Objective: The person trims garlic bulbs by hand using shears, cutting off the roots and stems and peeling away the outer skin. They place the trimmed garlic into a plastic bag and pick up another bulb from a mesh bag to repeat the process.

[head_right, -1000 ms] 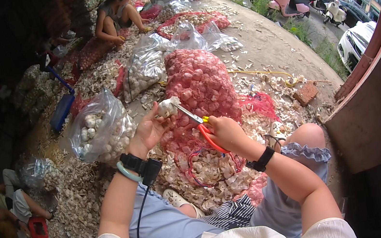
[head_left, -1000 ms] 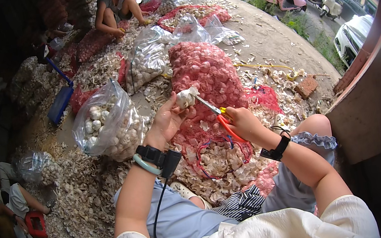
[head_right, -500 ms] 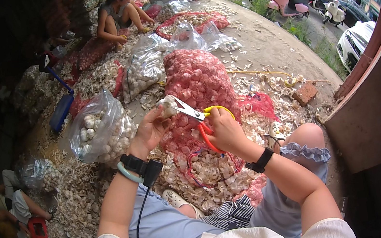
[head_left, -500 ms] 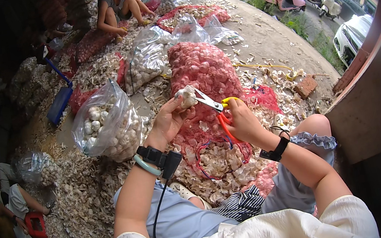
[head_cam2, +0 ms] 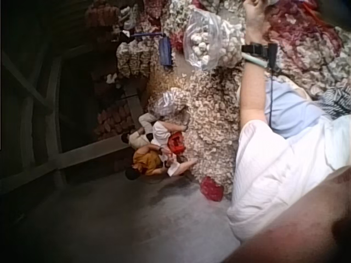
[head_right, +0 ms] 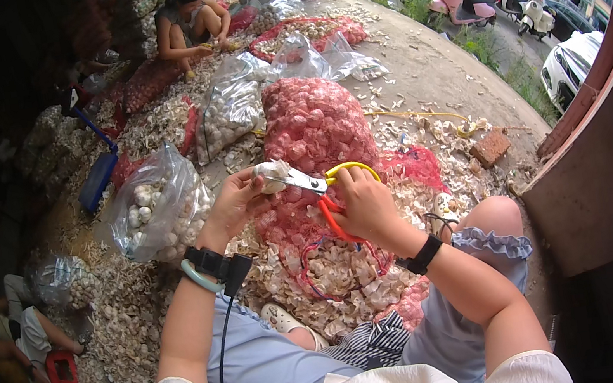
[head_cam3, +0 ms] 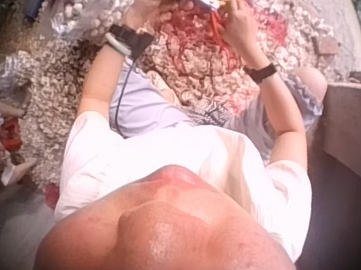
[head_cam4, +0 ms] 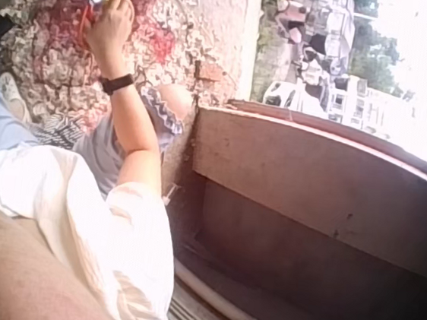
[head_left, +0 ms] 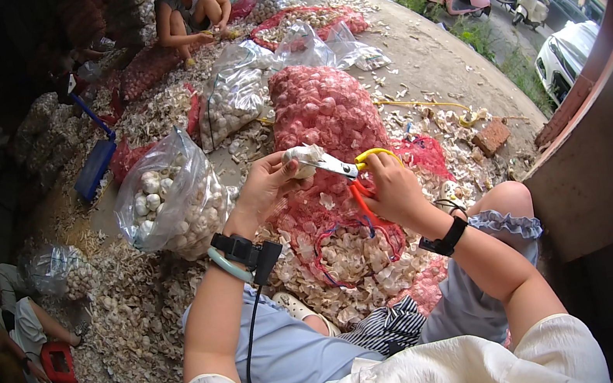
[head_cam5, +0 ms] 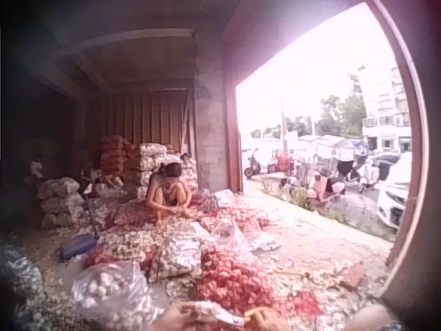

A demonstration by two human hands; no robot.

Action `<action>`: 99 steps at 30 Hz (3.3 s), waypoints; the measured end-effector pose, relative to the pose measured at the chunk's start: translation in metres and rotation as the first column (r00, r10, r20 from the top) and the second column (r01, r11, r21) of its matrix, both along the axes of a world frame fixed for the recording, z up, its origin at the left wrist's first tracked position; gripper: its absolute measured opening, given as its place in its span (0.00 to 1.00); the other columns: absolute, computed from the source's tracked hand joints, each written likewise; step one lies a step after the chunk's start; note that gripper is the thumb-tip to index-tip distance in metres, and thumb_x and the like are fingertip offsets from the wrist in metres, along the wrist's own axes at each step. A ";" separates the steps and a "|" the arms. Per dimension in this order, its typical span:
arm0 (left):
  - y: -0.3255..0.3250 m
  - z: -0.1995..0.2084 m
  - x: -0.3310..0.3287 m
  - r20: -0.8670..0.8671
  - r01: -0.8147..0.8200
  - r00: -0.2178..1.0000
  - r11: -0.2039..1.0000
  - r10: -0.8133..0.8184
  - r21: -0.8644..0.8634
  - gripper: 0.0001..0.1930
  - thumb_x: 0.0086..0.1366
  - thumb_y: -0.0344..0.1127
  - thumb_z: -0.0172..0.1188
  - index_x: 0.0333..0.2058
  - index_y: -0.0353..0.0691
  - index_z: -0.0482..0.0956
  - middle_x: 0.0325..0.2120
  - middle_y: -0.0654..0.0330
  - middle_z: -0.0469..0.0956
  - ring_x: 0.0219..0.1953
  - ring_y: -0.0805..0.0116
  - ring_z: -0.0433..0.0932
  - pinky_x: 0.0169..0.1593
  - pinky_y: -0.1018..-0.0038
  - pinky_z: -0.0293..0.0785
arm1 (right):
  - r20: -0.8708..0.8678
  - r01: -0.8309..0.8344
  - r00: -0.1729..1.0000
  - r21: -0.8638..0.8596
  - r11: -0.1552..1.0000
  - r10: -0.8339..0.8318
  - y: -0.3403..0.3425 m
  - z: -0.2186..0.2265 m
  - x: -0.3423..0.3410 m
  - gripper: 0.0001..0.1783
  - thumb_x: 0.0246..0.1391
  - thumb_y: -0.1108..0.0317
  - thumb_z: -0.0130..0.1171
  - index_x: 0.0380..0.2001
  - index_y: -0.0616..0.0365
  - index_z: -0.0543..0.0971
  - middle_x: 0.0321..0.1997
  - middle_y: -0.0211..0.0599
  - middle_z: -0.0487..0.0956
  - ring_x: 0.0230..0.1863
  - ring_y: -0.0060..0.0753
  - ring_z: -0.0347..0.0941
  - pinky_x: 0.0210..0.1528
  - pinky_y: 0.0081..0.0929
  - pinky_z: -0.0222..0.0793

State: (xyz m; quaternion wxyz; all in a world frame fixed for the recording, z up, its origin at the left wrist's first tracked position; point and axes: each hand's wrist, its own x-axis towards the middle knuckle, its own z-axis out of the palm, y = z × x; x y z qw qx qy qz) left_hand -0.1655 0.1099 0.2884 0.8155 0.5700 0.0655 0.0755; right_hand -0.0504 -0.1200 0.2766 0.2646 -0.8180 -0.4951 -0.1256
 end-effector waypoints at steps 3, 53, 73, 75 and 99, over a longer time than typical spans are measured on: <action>0.009 0.001 -0.004 -0.031 0.056 0.998 0.997 -0.054 0.048 0.26 0.54 0.43 0.66 0.47 0.33 0.73 0.38 0.57 0.79 0.39 0.69 0.80 0.38 0.76 0.80 | -0.025 -0.046 0.999 0.021 0.999 0.046 -0.001 0.000 0.003 0.25 0.46 0.52 0.61 0.42 0.57 0.72 0.39 0.40 0.74 0.39 0.44 0.74 0.35 0.37 0.73; -0.004 0.002 -0.001 -0.001 -0.022 1.000 0.997 0.022 -0.073 0.21 0.63 0.46 0.57 0.47 0.36 0.72 0.40 0.60 0.78 0.41 0.69 0.78 0.44 0.73 0.78 | -0.009 0.020 1.000 0.051 0.999 -0.019 0.001 -0.001 0.000 0.19 0.47 0.60 0.63 0.41 0.56 0.75 0.34 0.41 0.78 0.34 0.43 0.77 0.32 0.35 0.74; -0.017 -0.003 0.004 0.010 -0.068 0.997 0.961 0.073 -0.269 0.18 0.65 0.42 0.54 0.46 0.35 0.69 0.40 0.54 0.77 0.42 0.65 0.78 0.43 0.76 0.79 | -0.047 0.024 0.999 -0.074 0.997 -0.028 0.000 -0.002 -0.002 0.29 0.46 0.53 0.62 0.46 0.58 0.67 0.43 0.48 0.70 0.46 0.51 0.69 0.44 0.41 0.68; -0.020 -0.011 0.005 0.028 -0.074 0.996 0.943 0.087 -0.324 0.16 0.66 0.41 0.54 0.45 0.35 0.69 0.40 0.53 0.77 0.42 0.65 0.78 0.44 0.75 0.79 | -0.090 0.013 0.996 -0.087 0.996 -0.021 0.000 -0.002 -0.002 0.28 0.47 0.53 0.61 0.46 0.59 0.68 0.44 0.47 0.71 0.46 0.50 0.70 0.42 0.41 0.70; -0.029 -0.022 0.006 0.022 -0.121 0.990 0.916 0.140 -0.382 0.18 0.66 0.46 0.51 0.47 0.40 0.68 0.42 0.55 0.76 0.45 0.61 0.76 0.51 0.60 0.75 | -0.126 0.057 0.990 -0.114 0.992 -0.071 -0.001 0.000 -0.002 0.25 0.48 0.54 0.60 0.44 0.58 0.70 0.42 0.50 0.73 0.43 0.47 0.74 0.37 0.41 0.73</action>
